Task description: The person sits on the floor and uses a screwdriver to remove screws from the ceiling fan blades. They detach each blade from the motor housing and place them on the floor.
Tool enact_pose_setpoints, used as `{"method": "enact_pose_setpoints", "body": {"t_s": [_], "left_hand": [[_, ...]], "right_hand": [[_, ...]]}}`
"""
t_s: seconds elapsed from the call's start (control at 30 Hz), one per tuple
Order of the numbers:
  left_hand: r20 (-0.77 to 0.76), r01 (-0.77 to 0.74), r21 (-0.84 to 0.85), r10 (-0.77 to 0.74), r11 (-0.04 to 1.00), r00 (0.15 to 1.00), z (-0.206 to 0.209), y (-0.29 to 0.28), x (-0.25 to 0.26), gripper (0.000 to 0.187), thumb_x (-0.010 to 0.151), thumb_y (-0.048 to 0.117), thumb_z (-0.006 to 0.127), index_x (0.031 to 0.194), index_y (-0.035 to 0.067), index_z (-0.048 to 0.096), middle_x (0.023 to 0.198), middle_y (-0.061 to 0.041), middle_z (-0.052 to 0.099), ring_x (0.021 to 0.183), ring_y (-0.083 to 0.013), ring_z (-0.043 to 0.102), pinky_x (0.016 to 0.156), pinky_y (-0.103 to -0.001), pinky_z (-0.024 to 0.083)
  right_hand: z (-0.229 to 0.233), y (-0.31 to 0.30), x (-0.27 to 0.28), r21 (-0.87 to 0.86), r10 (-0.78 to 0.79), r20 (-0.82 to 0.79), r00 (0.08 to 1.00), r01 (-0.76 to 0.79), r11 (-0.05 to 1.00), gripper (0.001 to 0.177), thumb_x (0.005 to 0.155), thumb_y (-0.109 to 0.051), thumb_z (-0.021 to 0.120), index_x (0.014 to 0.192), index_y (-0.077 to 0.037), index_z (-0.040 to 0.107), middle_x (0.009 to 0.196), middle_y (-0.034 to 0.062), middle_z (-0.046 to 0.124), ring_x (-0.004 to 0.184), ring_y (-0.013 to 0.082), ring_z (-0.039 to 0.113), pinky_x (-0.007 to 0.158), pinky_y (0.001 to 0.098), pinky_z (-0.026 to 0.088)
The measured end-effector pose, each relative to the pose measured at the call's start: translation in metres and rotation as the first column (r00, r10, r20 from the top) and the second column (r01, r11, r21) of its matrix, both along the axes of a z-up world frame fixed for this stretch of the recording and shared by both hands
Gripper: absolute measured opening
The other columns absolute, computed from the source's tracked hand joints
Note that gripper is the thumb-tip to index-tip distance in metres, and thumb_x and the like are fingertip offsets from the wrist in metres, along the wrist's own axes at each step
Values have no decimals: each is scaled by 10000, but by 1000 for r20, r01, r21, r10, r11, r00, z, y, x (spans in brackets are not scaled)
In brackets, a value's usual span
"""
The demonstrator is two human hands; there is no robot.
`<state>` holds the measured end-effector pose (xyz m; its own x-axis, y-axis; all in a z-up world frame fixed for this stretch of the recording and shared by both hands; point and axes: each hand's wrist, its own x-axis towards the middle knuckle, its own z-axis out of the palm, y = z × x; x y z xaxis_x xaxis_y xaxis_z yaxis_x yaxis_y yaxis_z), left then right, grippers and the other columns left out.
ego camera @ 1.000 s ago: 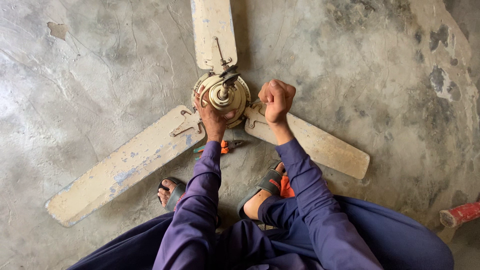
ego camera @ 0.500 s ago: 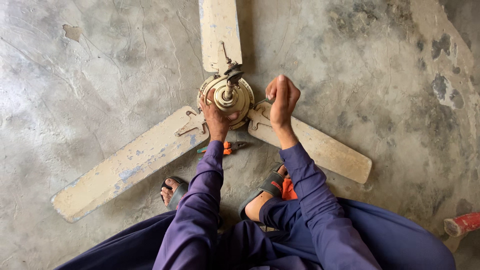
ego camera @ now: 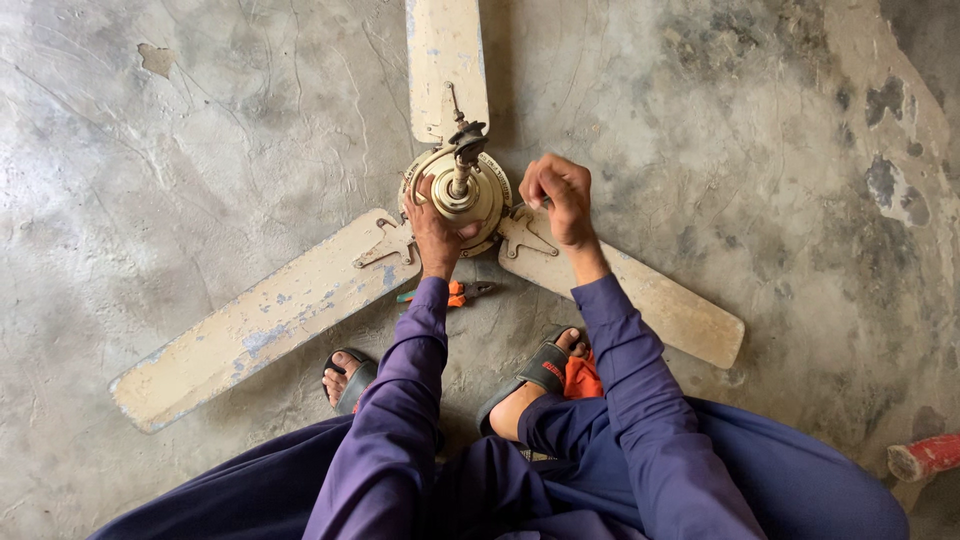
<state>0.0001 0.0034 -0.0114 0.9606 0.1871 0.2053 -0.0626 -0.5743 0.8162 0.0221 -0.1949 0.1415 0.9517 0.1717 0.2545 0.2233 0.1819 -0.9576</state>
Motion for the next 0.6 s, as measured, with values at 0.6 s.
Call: {"method": "enact_pose_setpoints", "body": {"t_s": [0.6], "left_hand": [[42,-6,17,5,1000,999,-4,-4,2,1226,402,264,1014,1476,95,448,1568,-131,443,1470,-391,362,1286,-529,235]], "right_hand": [[-44,13,10,-2,32,28,999,-32,1000,520,1074,-267,530,598,-103,400,540,3,391,483,94,385,473,283,302]]}}
